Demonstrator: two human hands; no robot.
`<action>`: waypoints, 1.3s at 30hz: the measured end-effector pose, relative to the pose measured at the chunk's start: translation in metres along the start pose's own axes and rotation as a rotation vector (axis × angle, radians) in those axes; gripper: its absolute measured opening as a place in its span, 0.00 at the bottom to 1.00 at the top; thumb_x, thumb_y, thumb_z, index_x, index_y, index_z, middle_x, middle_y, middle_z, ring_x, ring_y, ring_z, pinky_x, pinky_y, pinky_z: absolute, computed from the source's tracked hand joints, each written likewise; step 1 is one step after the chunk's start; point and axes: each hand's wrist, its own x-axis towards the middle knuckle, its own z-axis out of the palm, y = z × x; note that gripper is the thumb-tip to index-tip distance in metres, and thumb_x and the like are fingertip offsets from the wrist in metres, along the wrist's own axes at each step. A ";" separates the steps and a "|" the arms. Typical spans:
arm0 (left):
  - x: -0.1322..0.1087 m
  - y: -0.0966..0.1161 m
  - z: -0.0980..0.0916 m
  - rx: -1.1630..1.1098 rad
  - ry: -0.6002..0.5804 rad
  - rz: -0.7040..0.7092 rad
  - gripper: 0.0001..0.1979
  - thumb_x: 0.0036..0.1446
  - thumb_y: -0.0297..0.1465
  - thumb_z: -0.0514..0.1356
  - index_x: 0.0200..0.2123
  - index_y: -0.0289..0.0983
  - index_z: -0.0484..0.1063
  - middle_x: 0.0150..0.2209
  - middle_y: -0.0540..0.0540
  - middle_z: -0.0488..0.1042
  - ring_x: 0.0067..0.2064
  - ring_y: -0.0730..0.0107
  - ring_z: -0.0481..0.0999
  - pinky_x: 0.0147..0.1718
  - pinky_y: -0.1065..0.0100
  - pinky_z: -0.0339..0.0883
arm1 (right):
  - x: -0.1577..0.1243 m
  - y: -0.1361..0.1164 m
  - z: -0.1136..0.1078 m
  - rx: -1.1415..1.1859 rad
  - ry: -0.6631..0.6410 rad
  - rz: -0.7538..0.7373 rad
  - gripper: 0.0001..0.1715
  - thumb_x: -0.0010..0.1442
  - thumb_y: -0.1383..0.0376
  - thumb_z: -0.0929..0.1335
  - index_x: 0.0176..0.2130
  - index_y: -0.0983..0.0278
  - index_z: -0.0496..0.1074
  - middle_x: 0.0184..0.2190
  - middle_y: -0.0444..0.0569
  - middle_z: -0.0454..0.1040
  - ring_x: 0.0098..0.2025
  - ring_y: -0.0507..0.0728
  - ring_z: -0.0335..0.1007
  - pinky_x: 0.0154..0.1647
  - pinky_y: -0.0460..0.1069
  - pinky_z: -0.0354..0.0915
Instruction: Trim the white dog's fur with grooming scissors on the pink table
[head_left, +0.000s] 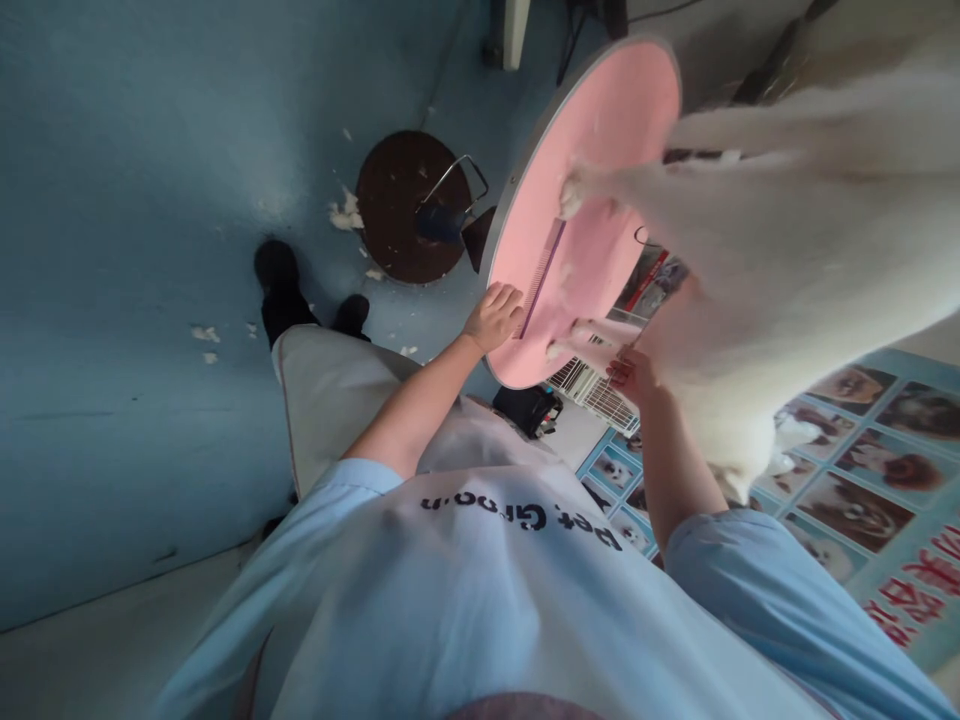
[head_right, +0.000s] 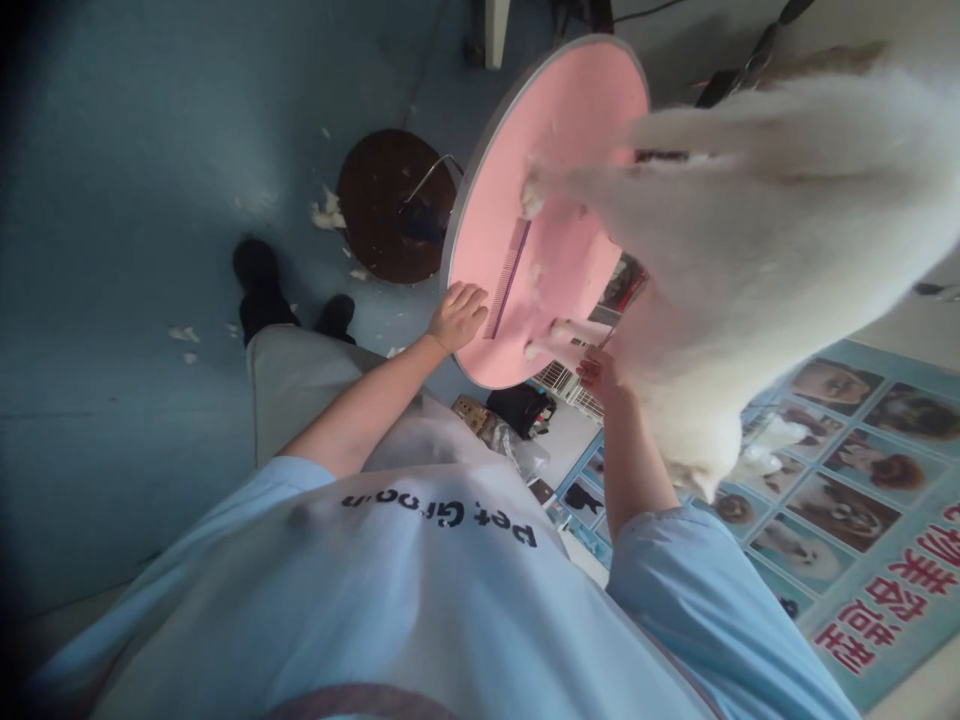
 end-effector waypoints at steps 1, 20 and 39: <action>0.000 0.000 0.000 0.002 0.002 0.002 0.20 0.69 0.29 0.43 0.40 0.33 0.75 0.54 0.35 0.75 0.60 0.54 0.71 0.65 0.43 0.61 | 0.000 -0.002 0.000 -0.011 0.001 -0.015 0.09 0.51 0.69 0.73 0.30 0.61 0.68 0.19 0.41 0.72 0.20 0.51 0.69 0.19 0.44 0.65; 0.002 0.002 -0.005 -0.013 -0.067 -0.056 0.20 0.70 0.28 0.42 0.41 0.35 0.74 0.56 0.37 0.74 0.63 0.58 0.68 0.69 0.47 0.55 | 0.020 -0.009 0.014 0.067 0.073 -0.135 0.11 0.52 0.69 0.73 0.28 0.60 0.66 0.19 0.40 0.71 0.22 0.50 0.70 0.24 0.44 0.71; 0.002 0.000 -0.003 0.006 0.010 -0.030 0.22 0.70 0.29 0.40 0.39 0.35 0.75 0.52 0.38 0.75 0.60 0.56 0.70 0.67 0.45 0.59 | 0.014 -0.012 0.021 0.099 0.028 -0.277 0.12 0.51 0.70 0.74 0.29 0.60 0.67 0.22 0.40 0.72 0.24 0.50 0.72 0.24 0.44 0.70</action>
